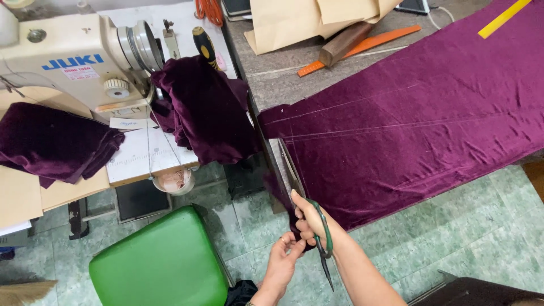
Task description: The person cuts a large piece of purple velvet fabric along chalk lines using shears. After cutting, they use a yellow ruler and a piece of chalk to measure and mark additional lines on the fabric.
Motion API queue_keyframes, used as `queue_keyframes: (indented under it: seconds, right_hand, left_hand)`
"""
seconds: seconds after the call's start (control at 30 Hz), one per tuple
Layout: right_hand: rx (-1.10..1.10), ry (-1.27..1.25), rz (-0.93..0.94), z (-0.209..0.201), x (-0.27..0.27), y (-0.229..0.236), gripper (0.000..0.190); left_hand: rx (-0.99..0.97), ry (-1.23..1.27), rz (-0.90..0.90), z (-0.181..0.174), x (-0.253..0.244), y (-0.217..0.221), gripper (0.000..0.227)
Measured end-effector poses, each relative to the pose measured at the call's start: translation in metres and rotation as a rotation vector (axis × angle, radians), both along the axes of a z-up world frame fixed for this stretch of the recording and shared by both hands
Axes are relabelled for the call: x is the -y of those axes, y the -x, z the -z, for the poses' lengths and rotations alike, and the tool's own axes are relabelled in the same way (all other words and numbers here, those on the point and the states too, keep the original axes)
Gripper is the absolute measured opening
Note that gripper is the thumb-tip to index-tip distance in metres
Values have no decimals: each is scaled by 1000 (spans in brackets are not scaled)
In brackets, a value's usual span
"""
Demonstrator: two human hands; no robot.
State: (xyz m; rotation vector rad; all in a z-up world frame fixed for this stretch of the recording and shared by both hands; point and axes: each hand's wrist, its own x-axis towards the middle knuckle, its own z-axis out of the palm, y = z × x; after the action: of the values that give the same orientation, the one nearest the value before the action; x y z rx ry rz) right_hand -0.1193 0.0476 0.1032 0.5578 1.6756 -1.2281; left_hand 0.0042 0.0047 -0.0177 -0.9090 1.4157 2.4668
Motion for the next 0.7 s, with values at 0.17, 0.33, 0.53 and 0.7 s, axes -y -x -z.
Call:
queue_keyframes:
  seconds: [0.17,0.33,0.53,0.7]
  right_hand:
    - [10,83,35,-18,-29,-7,51]
    - [-239,152,32,-2,-107,-39,41]
    - [-290,189,4,-24,-175,-50,35]
    - [-319,491,-23,-47,-184,-30,24]
  left_hand:
    - [-274,392,-198,15,21,-7,9]
    - [-363,903,-264,-38,57,-10,11]
    - [-228,375,-204,-79,29,-1,12]
    - [-365,133,-227,-75,-58,30,10]
